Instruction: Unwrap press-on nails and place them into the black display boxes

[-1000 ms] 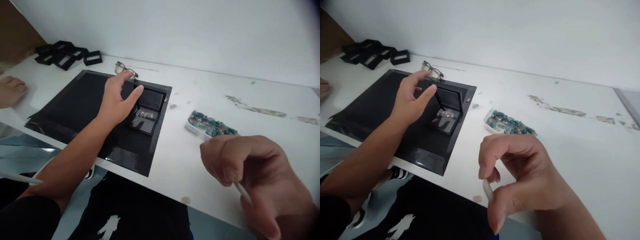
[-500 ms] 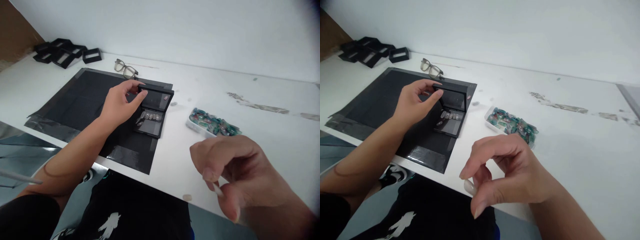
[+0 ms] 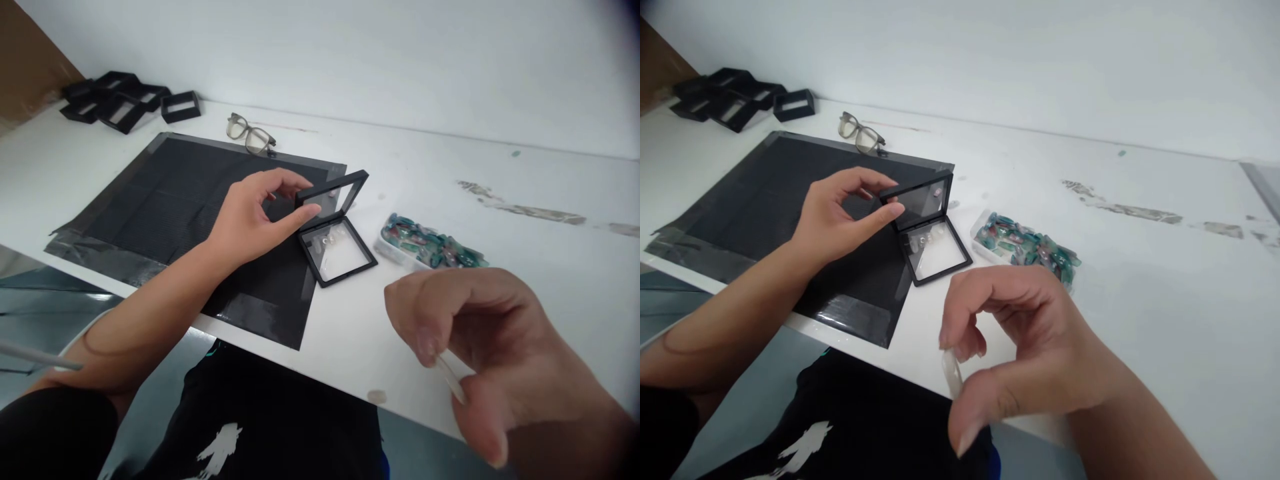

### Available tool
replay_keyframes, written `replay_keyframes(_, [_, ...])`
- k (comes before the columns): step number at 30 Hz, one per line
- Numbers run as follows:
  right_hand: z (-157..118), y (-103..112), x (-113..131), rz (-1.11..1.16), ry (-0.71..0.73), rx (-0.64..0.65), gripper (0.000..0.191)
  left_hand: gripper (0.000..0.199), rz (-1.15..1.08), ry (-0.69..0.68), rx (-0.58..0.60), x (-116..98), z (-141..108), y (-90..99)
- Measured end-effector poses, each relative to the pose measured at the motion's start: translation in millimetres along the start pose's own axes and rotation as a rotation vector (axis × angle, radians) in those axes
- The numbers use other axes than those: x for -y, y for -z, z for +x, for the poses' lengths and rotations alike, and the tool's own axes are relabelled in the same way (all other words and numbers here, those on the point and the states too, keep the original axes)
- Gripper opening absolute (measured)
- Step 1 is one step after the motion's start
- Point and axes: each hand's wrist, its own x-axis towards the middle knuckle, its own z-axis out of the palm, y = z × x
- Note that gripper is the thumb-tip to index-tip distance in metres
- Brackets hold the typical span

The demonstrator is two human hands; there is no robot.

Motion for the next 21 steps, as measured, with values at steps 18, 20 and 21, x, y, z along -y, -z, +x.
replay_keyframes(18, [8,9,-12,-0.196,-0.056,-0.276,0.023,0.032,0.249,-0.639,0.546,-8,-13,-4.9])
replay_keyframes(20, [8,9,-12,-0.195,-0.051,-0.264,0.022,0.029,0.254,-0.628,0.545,-8,-13,-4.8])
replay_keyframes(21, [7,9,-12,-0.196,-0.055,-0.261,0.022,0.029,0.254,-0.629,0.542,-8,-13,-4.7])
